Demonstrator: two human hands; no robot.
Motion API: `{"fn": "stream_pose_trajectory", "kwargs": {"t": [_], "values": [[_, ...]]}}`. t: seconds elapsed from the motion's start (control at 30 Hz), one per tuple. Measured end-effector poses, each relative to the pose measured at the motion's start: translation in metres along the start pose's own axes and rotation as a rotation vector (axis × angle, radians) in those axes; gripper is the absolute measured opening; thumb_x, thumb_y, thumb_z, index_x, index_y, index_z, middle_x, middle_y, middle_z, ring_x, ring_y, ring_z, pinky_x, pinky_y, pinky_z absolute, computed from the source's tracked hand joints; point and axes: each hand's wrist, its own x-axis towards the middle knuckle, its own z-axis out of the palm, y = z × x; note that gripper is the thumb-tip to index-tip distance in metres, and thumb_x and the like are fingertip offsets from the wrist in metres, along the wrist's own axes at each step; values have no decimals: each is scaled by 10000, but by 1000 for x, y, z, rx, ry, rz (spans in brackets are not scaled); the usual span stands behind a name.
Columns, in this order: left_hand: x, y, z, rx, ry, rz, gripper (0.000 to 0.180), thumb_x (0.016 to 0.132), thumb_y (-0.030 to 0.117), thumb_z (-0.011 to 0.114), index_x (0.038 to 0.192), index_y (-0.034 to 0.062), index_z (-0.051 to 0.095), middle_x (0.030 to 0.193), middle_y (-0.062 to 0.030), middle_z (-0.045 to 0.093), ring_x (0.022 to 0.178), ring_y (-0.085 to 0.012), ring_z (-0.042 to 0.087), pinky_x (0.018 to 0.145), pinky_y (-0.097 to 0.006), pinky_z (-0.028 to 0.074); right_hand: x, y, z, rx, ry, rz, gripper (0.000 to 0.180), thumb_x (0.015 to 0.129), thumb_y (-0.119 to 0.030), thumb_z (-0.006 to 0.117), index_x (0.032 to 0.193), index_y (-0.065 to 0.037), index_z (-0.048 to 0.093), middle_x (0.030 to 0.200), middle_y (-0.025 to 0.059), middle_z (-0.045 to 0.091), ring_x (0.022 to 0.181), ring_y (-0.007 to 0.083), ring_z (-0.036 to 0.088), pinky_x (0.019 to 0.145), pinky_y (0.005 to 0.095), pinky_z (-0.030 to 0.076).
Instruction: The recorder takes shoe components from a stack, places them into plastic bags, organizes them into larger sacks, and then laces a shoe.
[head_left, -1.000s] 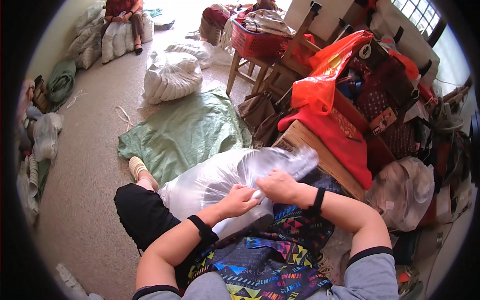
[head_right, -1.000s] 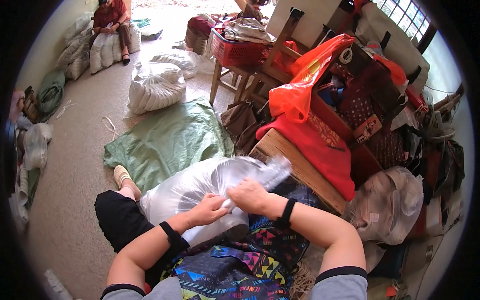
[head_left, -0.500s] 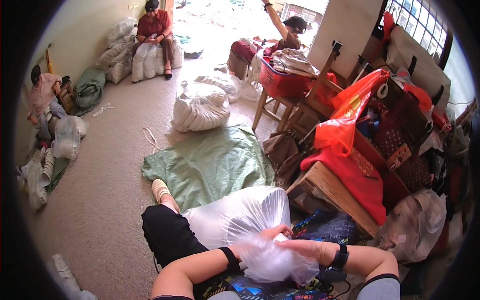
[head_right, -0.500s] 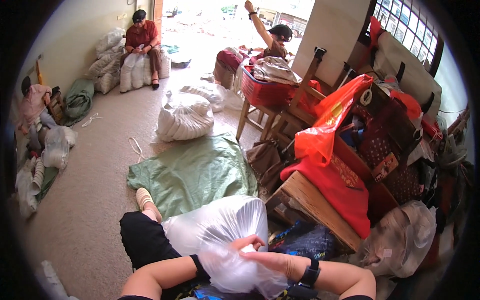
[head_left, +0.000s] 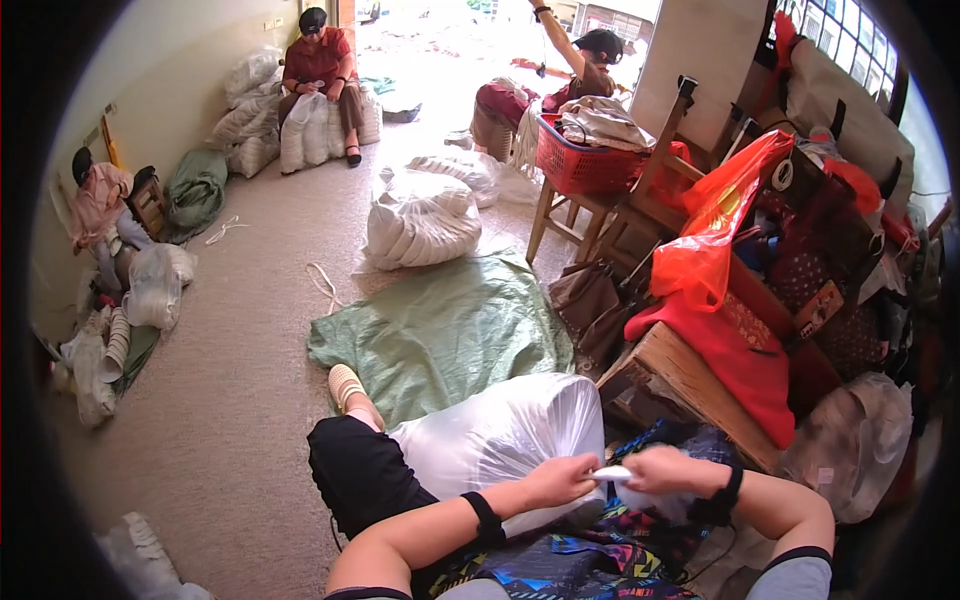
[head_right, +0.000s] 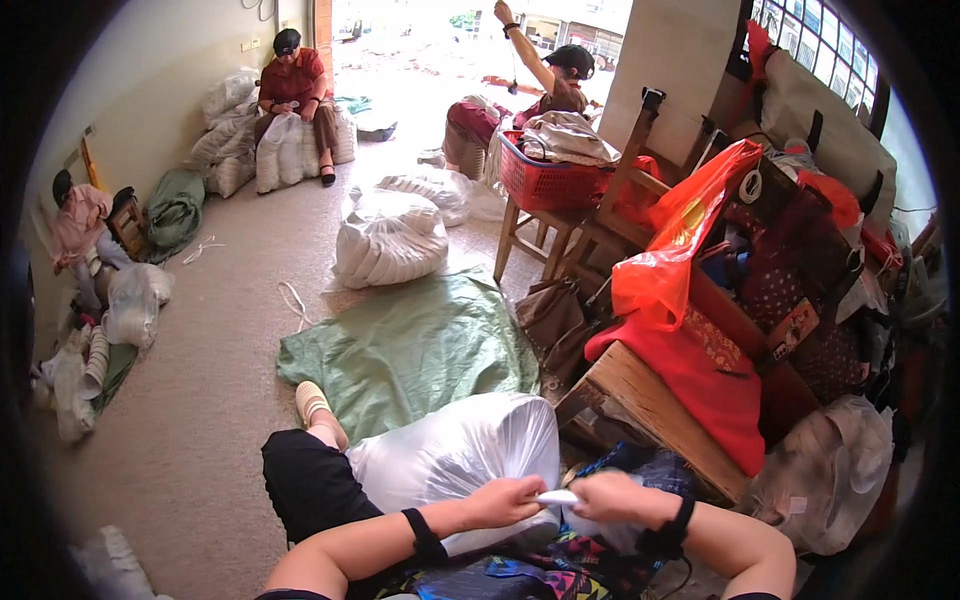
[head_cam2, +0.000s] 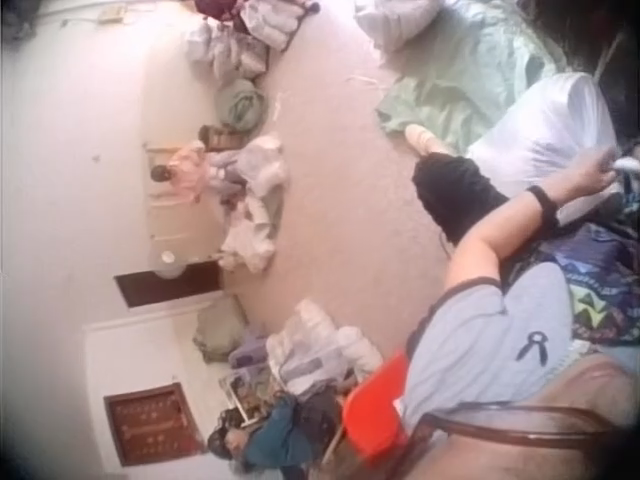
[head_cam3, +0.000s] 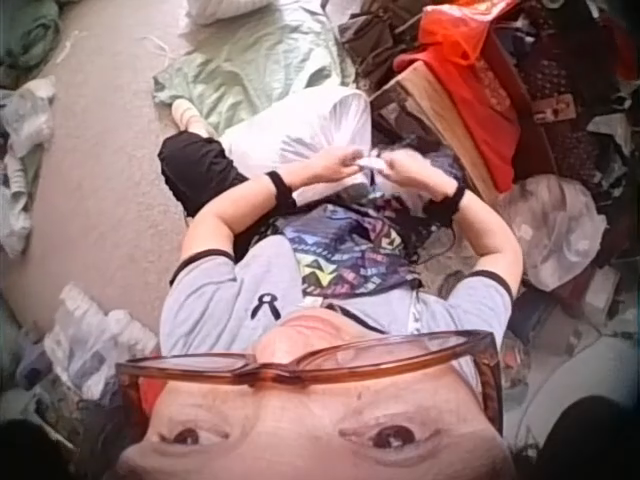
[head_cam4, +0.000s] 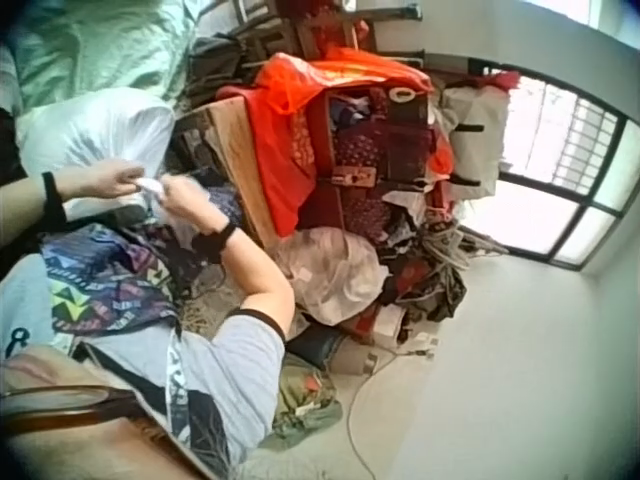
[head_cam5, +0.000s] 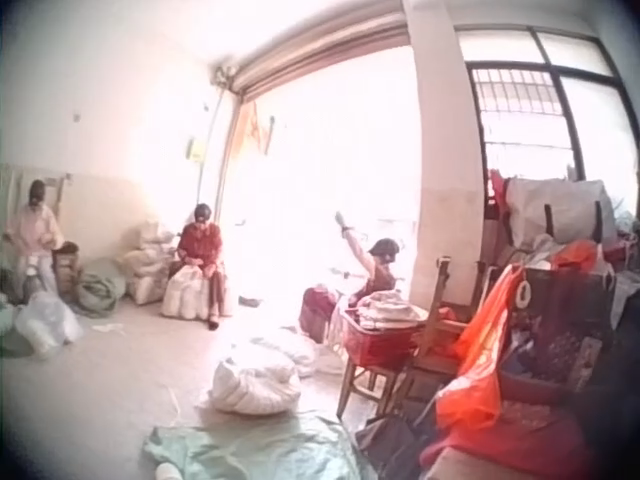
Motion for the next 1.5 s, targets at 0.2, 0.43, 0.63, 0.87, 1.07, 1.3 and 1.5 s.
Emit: {"fn": "stream_pose_trajectory", "kwargs": {"t": [0.2,0.43,0.63,0.87,1.07,1.3,1.5], "values": [[-8,49,-6,-90,377,596,500,775,87,635,1251,51,487,991,-162,582,958,-327,589,819,-368,495,-48,-44,6,1627,-632,146,383,906,-270,578,1176,1,582,1079,90,642,985,159,616,904,289,469],[2,20,1,-227,207,538,340,930,172,490,1238,31,526,1107,-119,590,1012,-195,577,852,-317,473,-36,-88,-21,1026,-113,-804,942,815,-531,650,1470,-28,197,1502,179,256,1403,304,227,1145,466,155],[4,34,-35,-478,-530,40,316,966,309,475,994,22,604,813,-56,612,687,-147,562,644,-262,464,-23,-61,-23,-580,246,-592,866,753,-381,718,1437,-66,290,1252,170,539,1162,288,532,1107,492,243],[-5,48,-35,-371,-16,65,292,820,90,661,1085,30,557,882,-94,571,763,-186,577,693,-305,486,-36,-16,-12,585,-210,35,375,855,-304,590,1061,5,636,850,119,681,756,253,658,699,392,516],[-19,92,1,-1248,181,-335,351,961,317,447,1162,38,517,1114,-106,577,1064,-222,555,941,-332,426,-55,-70,-2,1631,-666,-557,740,920,-554,457,1391,4,341,1344,193,469,1217,291,491,1030,407,385],[-5,84,-67,-586,-466,-139,422,962,414,416,1016,35,593,913,-67,610,829,-164,574,736,-284,457,-68,-95,-33,-185,407,-953,875,817,-363,678,1470,-29,199,1372,233,383,1328,332,357,1134,500,190],[-8,75,-69,-592,-450,-201,266,912,282,582,920,21,631,746,-24,614,707,-112,580,648,-265,460,-49,-64,-29,-534,468,-454,479,794,-260,654,1204,-52,520,936,152,638,951,316,619,937,468,423]]}}
